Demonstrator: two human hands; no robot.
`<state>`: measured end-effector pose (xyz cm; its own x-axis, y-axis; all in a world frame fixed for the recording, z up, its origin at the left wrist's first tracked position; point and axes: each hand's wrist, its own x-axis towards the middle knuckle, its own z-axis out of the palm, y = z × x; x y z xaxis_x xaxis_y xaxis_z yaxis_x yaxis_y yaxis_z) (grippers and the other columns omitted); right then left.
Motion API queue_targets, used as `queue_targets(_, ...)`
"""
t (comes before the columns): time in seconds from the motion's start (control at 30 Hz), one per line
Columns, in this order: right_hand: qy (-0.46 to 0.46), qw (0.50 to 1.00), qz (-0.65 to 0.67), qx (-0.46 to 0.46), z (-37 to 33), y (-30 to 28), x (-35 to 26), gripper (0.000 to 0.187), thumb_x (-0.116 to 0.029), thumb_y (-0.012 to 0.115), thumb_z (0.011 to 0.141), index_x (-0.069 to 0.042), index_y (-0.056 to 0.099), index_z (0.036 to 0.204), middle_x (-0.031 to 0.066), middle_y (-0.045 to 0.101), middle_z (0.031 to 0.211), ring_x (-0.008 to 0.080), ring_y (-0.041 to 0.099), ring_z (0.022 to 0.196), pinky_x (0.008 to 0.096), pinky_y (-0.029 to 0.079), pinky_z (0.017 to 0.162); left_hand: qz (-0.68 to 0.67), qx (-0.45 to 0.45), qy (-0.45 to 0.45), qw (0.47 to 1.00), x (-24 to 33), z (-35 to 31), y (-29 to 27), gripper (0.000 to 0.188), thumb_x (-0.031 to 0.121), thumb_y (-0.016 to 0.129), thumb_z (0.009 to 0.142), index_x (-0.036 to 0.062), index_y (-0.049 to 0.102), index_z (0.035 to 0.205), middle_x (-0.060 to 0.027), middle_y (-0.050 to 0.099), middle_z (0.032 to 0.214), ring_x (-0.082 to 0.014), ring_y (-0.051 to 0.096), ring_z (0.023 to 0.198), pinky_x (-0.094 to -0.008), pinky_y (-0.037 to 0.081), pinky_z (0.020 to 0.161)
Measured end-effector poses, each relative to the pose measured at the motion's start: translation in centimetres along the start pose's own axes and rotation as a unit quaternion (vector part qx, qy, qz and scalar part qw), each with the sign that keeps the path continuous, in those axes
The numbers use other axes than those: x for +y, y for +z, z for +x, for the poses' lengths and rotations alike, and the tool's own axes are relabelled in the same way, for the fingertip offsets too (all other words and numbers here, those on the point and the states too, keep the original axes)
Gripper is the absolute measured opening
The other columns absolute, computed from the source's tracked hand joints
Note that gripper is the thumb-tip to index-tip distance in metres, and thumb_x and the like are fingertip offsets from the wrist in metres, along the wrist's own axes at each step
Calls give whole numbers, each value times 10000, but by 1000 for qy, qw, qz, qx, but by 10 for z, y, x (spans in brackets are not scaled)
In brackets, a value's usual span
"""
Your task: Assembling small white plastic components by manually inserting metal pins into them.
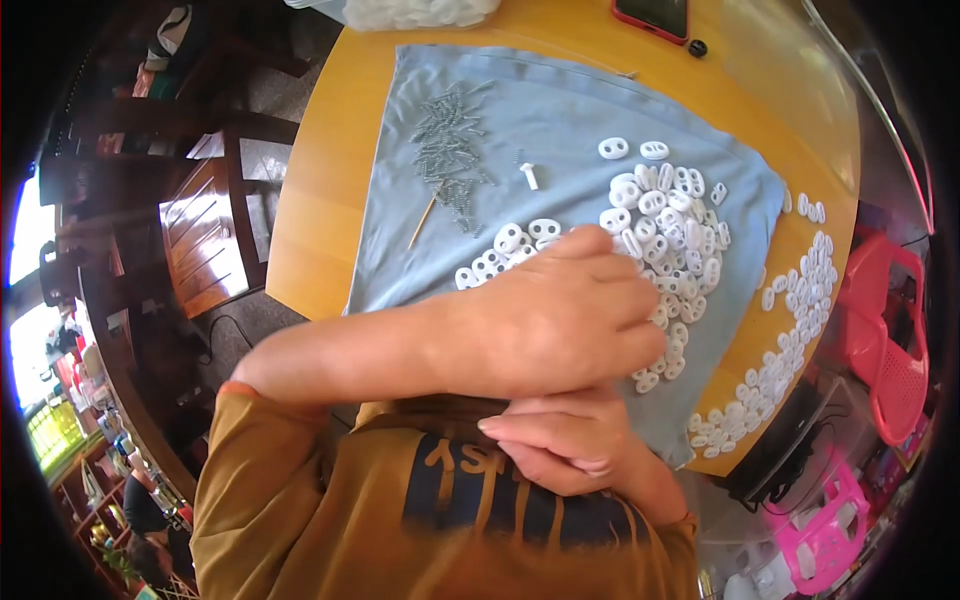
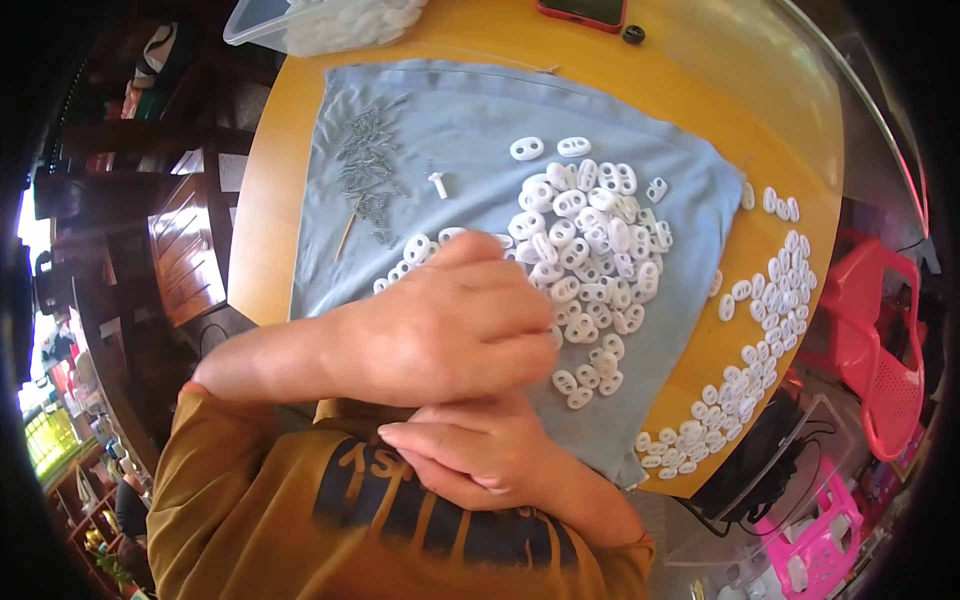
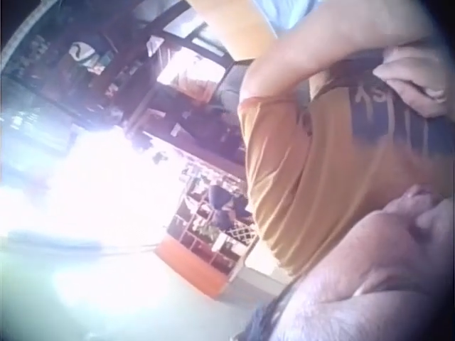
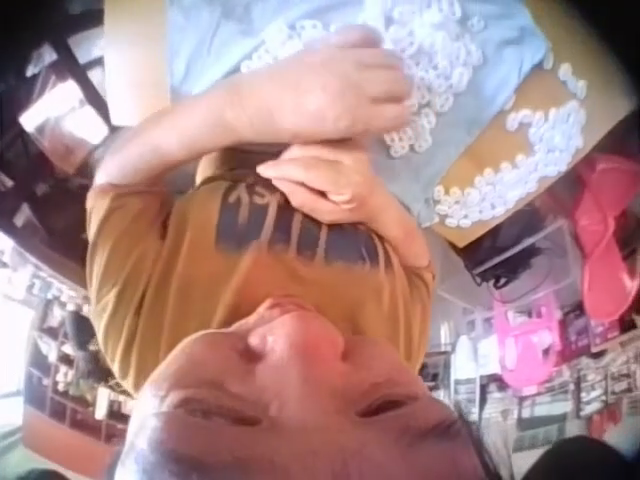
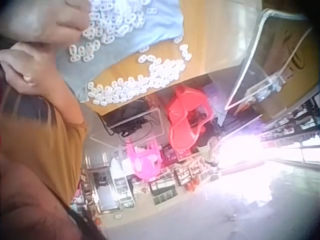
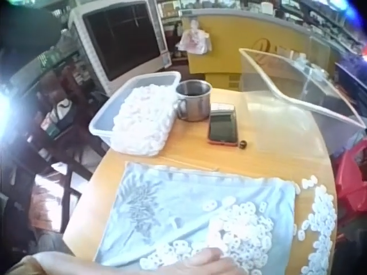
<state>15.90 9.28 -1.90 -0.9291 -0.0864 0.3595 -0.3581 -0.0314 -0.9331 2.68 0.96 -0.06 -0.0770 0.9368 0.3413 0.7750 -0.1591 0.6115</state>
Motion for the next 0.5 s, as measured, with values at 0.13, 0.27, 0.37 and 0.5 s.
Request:
queue_targets(0.13, 23, 999, -34, 18, 6, -5, 3, 201, 26, 639, 719, -7, 668, 915, 70, 617, 709, 229, 583, 594, 329, 457, 537, -50, 161, -99, 981, 11, -49, -6, 321, -18, 716, 614, 22, 627, 920, -75, 593, 832, -234, 558, 674, -323, 425, 598)
queue_targets(0.27, 143, 988, -44, 28, 15, -5, -13, 203, 33, 632, 726, -8, 655, 923, 76, 612, 700, 224, 579, 591, 315, 444, 531, -45, 198, -143, 969, 14, -94, -11, 359, -66, 697, 606, 0, 636, 954, -92, 594, 818, -231, 567, 655, -318, 447, 565)
queue_targets(0.37, 146, 977, -146, 48, 30, 0, -20, 218, 54, 641, 722, -9, 651, 931, 78, 613, 725, 216, 576, 593, 307, 442, 540, -23, 227, -182, 956, 9, -109, -13, 366, -90, 685, 612, -1, 641, 965, -99, 601, 804, -232, 580, 662, -305, 468, 565)
queue_targets(0.5, 105, 943, -314, 35, 66, 1, -11, 208, 39, 672, 707, -28, 646, 903, 83, 597, 747, 240, 572, 628, 314, 443, 546, 4, 283, -259, 924, 6, -118, -14, 307, -117, 667, 636, -6, 631, 920, -101, 600, 772, -210, 575, 633, -282, 453, 536)
